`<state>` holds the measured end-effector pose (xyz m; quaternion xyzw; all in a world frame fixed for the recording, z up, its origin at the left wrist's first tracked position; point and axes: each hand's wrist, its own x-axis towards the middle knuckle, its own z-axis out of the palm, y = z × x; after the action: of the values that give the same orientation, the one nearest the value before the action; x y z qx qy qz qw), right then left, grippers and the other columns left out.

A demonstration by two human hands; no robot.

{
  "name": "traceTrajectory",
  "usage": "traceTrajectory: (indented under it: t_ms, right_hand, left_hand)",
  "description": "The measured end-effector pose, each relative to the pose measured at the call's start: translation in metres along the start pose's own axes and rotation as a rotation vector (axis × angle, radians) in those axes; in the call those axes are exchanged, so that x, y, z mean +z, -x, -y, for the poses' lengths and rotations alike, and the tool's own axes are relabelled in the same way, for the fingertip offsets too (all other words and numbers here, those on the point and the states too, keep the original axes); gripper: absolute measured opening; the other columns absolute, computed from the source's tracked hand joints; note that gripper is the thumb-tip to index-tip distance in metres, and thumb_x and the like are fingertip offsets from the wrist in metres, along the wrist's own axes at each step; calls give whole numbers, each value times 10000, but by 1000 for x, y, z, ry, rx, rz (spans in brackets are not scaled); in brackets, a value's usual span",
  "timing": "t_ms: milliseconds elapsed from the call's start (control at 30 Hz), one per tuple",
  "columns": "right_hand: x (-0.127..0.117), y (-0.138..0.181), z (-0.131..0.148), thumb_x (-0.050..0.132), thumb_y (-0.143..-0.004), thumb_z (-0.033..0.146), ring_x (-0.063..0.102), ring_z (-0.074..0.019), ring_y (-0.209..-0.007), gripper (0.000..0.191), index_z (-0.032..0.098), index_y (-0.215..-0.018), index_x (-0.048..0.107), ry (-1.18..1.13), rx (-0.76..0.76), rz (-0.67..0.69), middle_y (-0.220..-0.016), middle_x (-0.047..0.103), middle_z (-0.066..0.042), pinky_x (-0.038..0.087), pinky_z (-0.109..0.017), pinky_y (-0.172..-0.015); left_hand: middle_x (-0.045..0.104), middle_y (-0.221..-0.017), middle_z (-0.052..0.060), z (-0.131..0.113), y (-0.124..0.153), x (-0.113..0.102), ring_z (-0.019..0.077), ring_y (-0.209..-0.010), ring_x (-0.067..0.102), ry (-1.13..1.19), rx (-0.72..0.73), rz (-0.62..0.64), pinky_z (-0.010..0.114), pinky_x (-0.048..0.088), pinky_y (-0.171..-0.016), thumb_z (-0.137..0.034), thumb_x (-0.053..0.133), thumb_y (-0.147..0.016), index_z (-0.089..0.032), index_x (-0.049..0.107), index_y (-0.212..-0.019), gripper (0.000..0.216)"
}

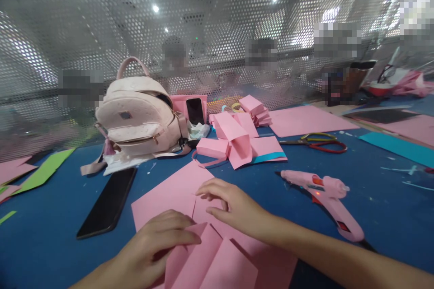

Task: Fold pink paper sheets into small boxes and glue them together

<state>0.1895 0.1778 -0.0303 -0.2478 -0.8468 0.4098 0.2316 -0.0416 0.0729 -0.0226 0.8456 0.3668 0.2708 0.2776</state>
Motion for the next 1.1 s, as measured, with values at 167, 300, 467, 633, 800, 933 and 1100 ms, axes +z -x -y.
traceTrajectory:
  t_ms: [167, 300, 467, 633, 800, 933, 1100]
  right_hand:
    - [-1, 2, 6, 533, -982, 240, 467, -251, -1337, 378, 270, -1351, 606, 222, -79, 151, -1439, 557, -75, 296, -499, -1164]
    - [-1, 1, 10, 506, -985, 197, 492, -226, -1305, 414, 222, -1394, 563, 238, -103, 136, -1396, 597, -79, 371, -436, -1130]
    - [-3, 0, 2, 488, -1005, 209, 590, -189, -1176, 308, 217, -1253, 671, 169, -146, 0, -1253, 681, -77, 355, -410, -1127]
    - [-5, 0, 1, 483, -1012, 215, 620, -182, -1098, 279, 220, -1192, 696, 150, -214, -32, -1175, 712, -68, 398, -381, -1054]
    - [-4, 1, 5, 465, -1024, 230, 645, -159, -962, 270, 209, -1072, 730, 93, -201, -69, -1049, 736, -49, 454, -310, -909]
    - [-3, 2, 6, 467, -1025, 245, 645, -162, -956, 273, 198, -1057, 735, 85, -175, -68, -1040, 739, -53, 455, -298, -898]
    - [-3, 2, 5, 468, -1024, 260, 643, -171, -986, 286, 218, -1072, 747, 57, -138, -47, -1068, 734, -51, 471, -295, -892]
  left_hand:
    - [724, -1100, 105, -2, -1, 1, 232, -1062, 645, -2, 25, 21, 326, 441, -955, 45, 500, -829, -218, 662, -1228, 505]
    - [730, -1037, 88, 2, 0, 2, 228, -989, 646, -37, 107, -85, 343, 458, -892, 30, 514, -831, -225, 659, -1212, 480]
    - [717, -961, 69, 6, 0, -1, 219, -923, 631, -32, 65, -313, 340, 456, -822, -18, 524, -877, -239, 697, -1108, 364]
    - [718, -941, 49, 8, 1, -5, 209, -887, 620, 4, 55, -362, 320, 448, -784, -23, 526, -874, -252, 698, -1096, 362]
    - [718, -969, 38, 12, 4, -4, 211, -912, 633, -44, -117, -357, 331, 449, -794, 21, 448, -853, -255, 695, -1049, 419]
    - [654, -1201, 57, 16, 5, -5, 237, -1126, 579, -129, -152, -295, 383, 442, -939, 69, 438, -771, -264, 678, -1103, 528]
    - [579, -1331, 50, 20, 5, -6, 228, -1249, 514, -159, -123, -268, 402, 420, -1023, 94, 393, -776, -288, 677, -1118, 586]
